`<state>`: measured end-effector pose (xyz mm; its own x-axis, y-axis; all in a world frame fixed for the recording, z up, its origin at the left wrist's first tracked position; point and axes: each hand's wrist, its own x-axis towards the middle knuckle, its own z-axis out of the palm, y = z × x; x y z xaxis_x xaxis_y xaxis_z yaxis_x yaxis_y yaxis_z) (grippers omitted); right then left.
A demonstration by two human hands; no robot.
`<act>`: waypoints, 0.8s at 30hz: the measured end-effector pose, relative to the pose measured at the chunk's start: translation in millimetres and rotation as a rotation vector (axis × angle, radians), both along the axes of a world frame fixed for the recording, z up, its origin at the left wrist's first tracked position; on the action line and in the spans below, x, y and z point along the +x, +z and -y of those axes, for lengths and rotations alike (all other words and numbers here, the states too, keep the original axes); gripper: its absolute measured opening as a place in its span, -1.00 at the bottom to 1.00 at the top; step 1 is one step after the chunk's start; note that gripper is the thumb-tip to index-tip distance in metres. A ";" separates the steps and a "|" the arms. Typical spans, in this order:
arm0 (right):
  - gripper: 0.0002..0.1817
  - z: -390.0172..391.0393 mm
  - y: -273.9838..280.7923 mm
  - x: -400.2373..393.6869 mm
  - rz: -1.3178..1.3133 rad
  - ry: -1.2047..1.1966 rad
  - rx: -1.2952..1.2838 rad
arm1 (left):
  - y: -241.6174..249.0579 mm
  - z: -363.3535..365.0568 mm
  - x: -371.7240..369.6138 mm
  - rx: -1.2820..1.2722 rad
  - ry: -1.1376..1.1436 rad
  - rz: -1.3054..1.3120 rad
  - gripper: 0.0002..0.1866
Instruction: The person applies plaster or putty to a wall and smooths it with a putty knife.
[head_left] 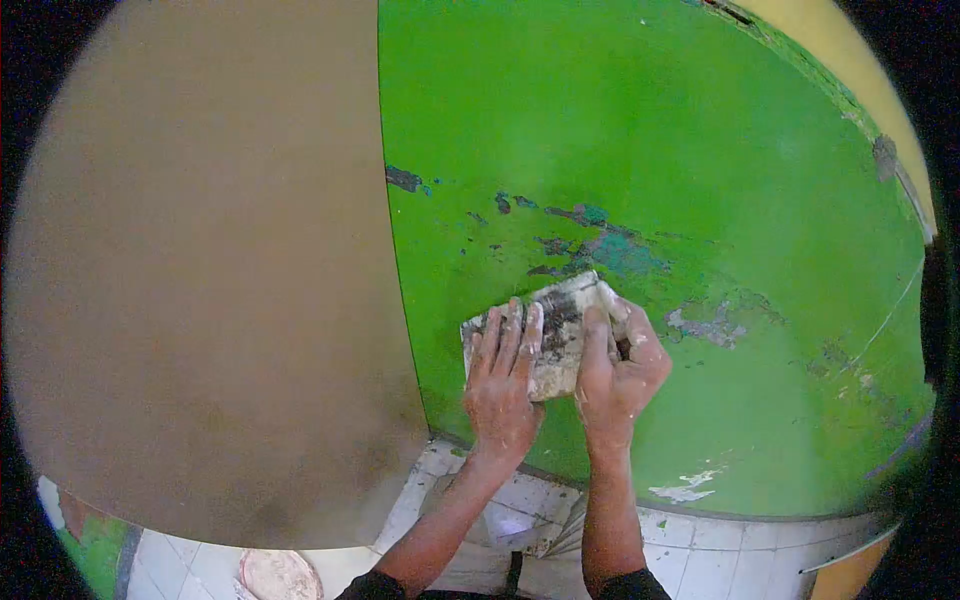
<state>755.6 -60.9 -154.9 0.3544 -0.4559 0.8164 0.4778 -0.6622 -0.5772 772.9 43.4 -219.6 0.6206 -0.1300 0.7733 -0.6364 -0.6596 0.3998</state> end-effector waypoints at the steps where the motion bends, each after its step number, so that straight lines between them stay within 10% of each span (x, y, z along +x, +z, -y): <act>1: -0.85 2.3 2.8 0.8 -0.005 -0.002 -0.002 | 4.8 0.1 1.3 -0.002 -0.002 -0.005 -0.11; 24: -0.82 -1.1 45.7 -3.2 0.004 0.011 0.004 | 40.1 -4.5 5.6 0.017 0.044 0.057 -0.05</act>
<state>752.4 -59.8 -109.2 0.3564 -0.4549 0.8161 0.4875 -0.6546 -0.5778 778.5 47.8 -179.5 0.5809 -0.1165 0.8056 -0.6279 -0.6939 0.3524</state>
